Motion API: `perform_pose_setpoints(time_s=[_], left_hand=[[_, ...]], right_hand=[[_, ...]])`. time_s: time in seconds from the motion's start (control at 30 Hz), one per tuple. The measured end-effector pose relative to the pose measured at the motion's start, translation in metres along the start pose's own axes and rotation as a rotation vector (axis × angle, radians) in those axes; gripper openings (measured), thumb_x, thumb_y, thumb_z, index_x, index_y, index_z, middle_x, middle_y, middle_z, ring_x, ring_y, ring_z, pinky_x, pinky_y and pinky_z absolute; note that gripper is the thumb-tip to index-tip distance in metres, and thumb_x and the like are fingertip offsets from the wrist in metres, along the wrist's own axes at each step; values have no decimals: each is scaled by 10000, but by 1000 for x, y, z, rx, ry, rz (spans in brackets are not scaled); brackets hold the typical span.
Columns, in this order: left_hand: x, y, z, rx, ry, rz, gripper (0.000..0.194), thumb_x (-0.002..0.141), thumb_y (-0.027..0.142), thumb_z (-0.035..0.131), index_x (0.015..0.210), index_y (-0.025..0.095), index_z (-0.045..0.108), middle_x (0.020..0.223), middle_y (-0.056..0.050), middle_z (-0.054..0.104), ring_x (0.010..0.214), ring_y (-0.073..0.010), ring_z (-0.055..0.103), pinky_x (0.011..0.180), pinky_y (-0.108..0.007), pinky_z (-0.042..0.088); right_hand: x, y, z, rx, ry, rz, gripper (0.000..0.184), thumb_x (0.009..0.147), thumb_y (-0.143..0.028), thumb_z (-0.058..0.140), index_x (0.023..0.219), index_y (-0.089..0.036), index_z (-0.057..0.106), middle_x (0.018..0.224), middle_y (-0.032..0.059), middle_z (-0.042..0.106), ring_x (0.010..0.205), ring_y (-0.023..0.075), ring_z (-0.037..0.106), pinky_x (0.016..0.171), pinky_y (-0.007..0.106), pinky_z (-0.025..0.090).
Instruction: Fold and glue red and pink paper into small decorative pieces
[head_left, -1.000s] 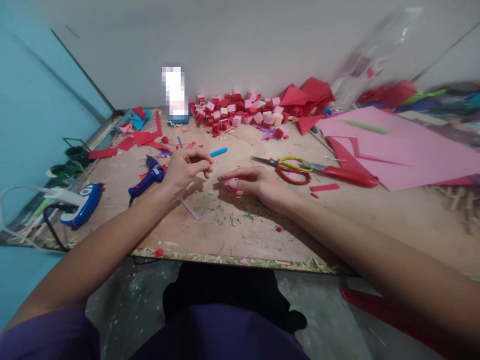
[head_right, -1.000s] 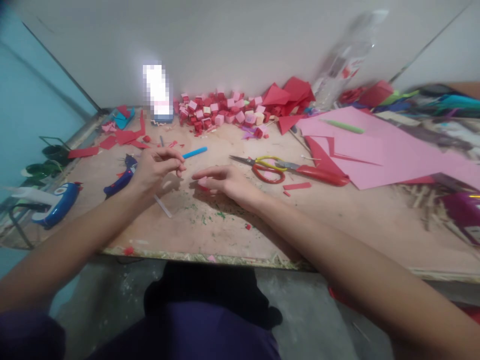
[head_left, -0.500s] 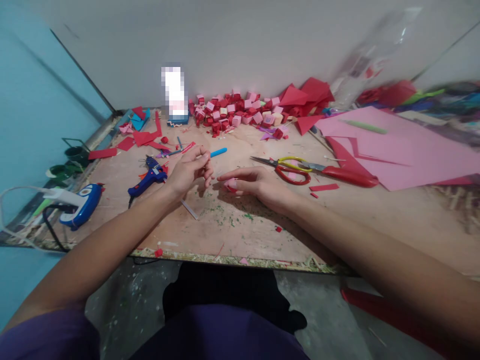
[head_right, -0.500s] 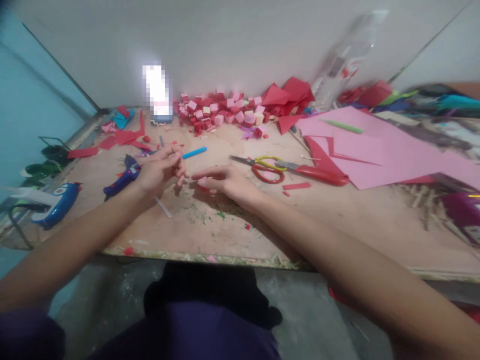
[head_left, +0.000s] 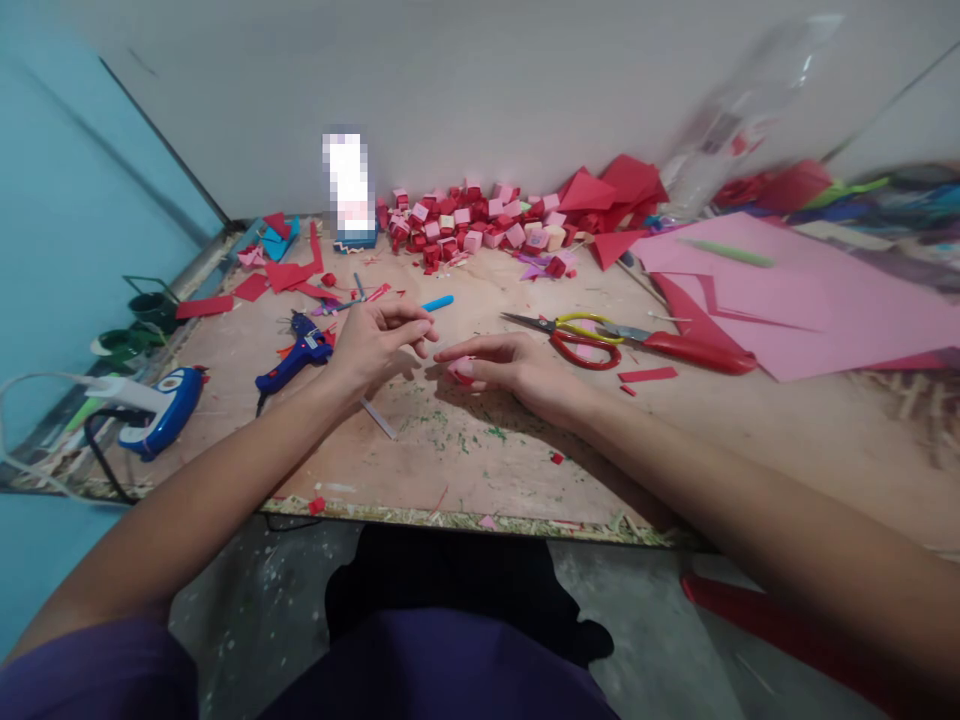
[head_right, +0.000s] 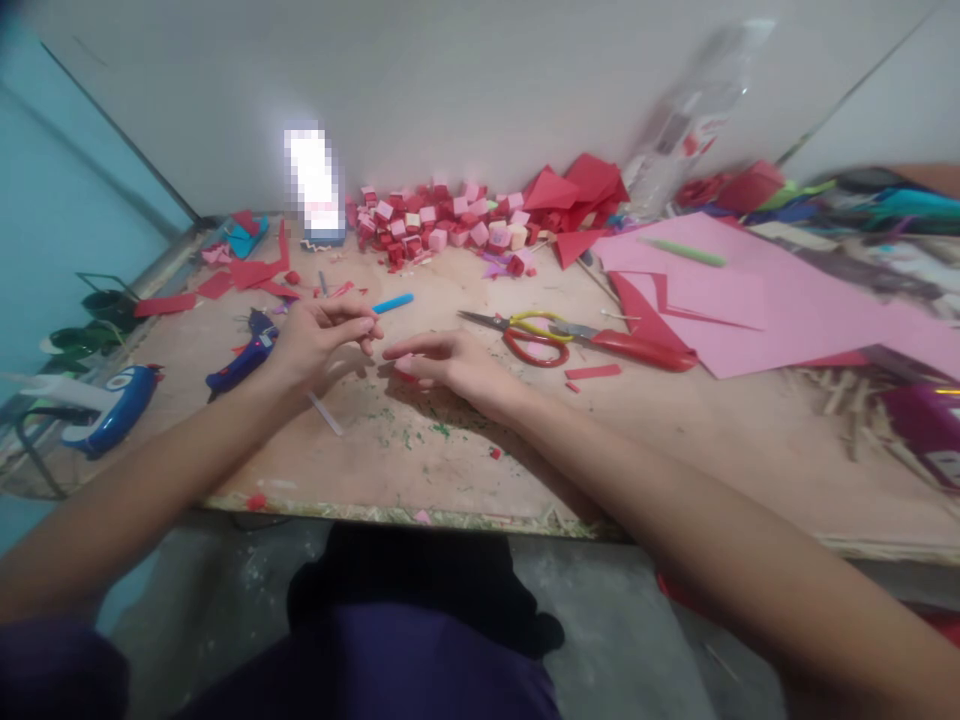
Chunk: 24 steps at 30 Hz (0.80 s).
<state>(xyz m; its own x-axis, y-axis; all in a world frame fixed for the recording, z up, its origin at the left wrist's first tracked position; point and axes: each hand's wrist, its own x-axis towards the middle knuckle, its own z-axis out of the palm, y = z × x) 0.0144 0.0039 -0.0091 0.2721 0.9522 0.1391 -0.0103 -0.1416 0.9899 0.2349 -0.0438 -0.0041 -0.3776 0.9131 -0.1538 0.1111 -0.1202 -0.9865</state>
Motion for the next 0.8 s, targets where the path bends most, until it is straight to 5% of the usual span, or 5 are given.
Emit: perform_pose_setpoints(time_s=[0.8], left_hand=[[-6,10,1,57,32,5,232,742,323,824,834,125,747,781,-88,786,586,-181,713,548,-304,613]], right_hand=[[-2,-4,1,2,5,-1,321,845,-325,792,1141,-209,830,1099,107,796,993,275,724,943,435,597]])
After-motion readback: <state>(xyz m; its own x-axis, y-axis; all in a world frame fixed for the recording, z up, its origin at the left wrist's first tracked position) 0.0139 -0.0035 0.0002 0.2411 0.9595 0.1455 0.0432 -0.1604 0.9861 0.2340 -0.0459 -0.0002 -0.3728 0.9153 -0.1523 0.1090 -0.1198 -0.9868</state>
